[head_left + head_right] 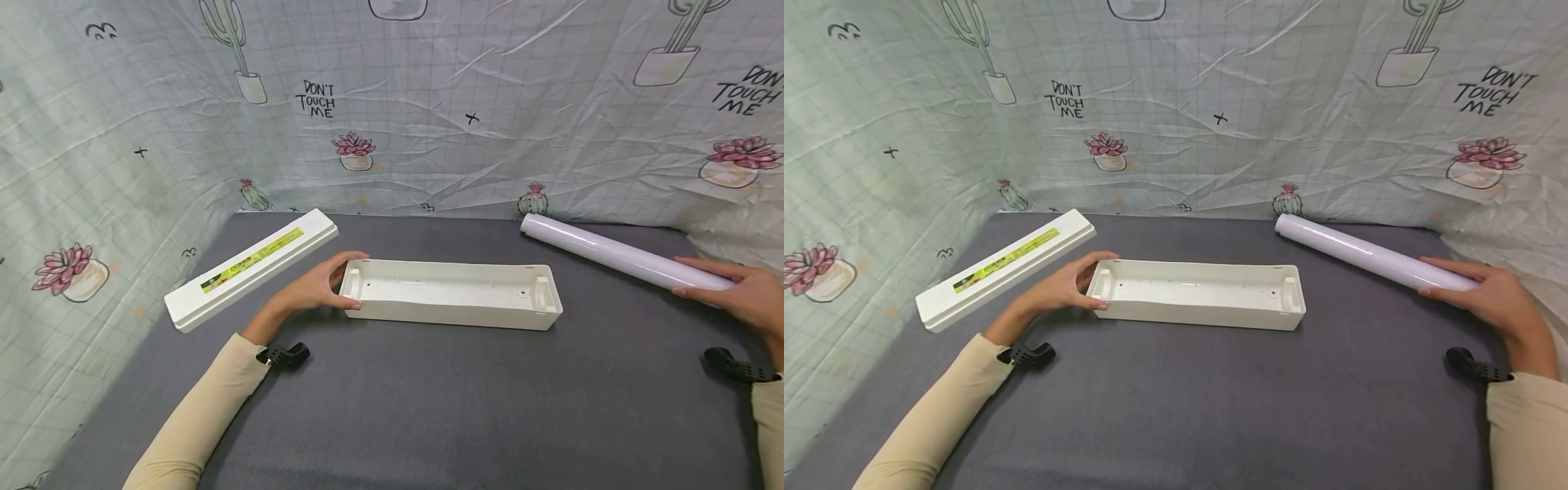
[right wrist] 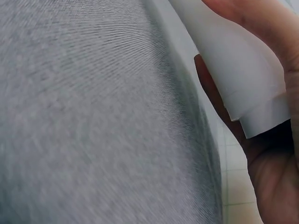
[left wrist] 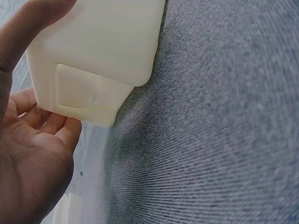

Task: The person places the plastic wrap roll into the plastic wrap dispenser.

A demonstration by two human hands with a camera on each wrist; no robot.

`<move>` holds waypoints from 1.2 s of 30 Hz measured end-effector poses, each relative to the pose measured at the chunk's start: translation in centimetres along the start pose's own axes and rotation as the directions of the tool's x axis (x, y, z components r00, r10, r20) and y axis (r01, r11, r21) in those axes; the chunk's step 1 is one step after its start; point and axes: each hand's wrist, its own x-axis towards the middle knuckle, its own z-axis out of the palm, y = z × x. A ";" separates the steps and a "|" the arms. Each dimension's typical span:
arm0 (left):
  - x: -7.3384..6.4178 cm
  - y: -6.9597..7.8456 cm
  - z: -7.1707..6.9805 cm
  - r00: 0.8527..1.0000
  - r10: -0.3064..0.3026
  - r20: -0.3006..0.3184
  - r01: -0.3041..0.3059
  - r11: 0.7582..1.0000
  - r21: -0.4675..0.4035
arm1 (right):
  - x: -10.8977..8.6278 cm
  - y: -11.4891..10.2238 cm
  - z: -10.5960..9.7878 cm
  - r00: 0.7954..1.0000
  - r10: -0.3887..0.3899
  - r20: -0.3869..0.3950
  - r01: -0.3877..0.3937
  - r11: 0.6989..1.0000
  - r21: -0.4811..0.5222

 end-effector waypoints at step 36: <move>-0.2 -0.5 -0.1 1.000 0.018 -0.003 -0.018 1.000 -0.016 | -3.5 -5.5 -0.9 0.999 -0.051 -0.014 0.051 0.999 0.014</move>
